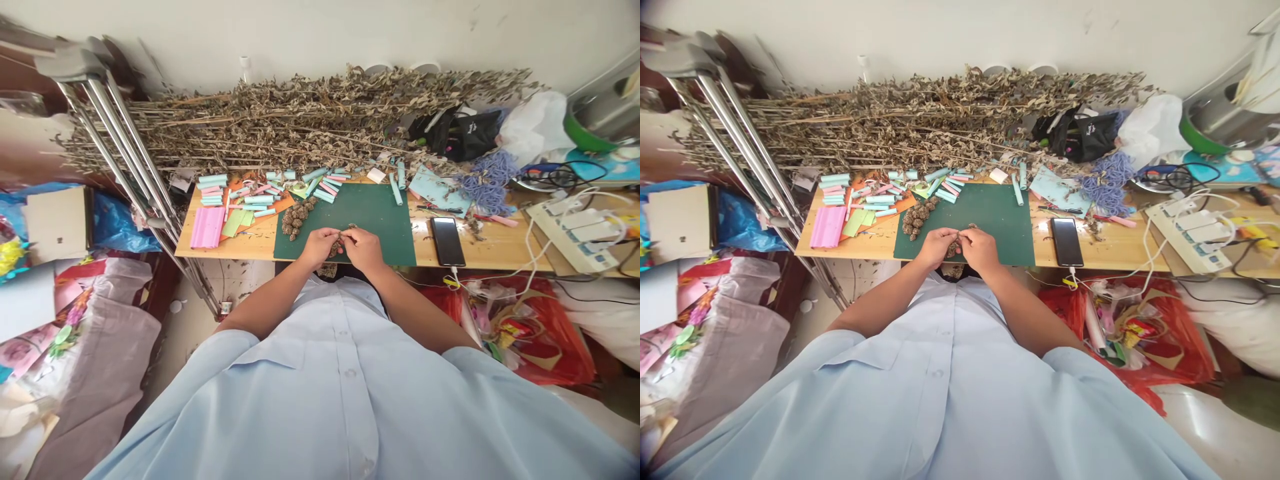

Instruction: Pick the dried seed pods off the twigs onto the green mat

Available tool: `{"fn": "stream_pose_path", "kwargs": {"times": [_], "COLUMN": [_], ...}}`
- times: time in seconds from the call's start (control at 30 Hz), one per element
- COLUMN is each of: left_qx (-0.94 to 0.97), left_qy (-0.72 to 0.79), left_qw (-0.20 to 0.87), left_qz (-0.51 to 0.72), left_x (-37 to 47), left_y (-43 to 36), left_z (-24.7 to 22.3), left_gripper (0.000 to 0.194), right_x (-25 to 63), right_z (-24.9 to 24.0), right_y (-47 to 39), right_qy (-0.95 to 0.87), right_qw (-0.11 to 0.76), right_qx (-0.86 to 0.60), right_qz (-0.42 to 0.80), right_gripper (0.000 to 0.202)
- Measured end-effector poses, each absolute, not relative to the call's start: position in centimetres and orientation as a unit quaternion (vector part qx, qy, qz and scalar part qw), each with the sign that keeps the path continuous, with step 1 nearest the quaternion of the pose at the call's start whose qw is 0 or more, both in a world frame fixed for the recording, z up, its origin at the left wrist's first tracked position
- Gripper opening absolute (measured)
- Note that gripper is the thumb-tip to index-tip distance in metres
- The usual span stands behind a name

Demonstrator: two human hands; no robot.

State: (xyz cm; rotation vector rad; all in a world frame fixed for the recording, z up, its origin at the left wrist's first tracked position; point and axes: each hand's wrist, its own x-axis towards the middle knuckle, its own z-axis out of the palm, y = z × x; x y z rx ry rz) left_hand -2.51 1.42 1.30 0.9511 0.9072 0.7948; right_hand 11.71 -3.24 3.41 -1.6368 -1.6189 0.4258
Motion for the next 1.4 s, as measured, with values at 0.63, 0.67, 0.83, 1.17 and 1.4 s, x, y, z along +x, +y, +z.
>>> {"fn": "stream_pose_path", "kwargs": {"times": [0.63,0.67,0.83,1.17,1.4], "left_qx": [0.441,0.448,0.478,0.459,0.438], "left_qy": [0.421,0.423,0.442,0.428,0.435], "left_qw": [0.703,0.697,0.674,0.698,0.708], "left_qz": [0.367,0.367,0.349,0.345,0.343], "left_x": [-2.4,-2.3,-2.2,-2.5,-2.6], "left_y": [1.0,1.0,1.0,1.0,1.2], "left_z": [2.1,2.1,2.2,2.4,2.3], "left_gripper": [0.019,0.018,0.016,0.017,0.014], "right_x": [11.8,11.9,12.1,11.8,11.3], "right_z": [2.9,3.0,3.5,2.6,3.2], "right_y": [-2.6,-2.6,-2.5,-2.3,-2.2], "right_qy": [-0.418,-0.43,-0.44,-0.435,-0.452], "right_qw": [0.468,0.46,0.448,0.468,0.453], "right_qx": [-0.668,-0.67,-0.675,-0.666,-0.687], "right_qz": [0.399,0.393,0.387,0.385,0.345], "right_gripper": [0.024,0.024,0.02,0.012,0.012]}}
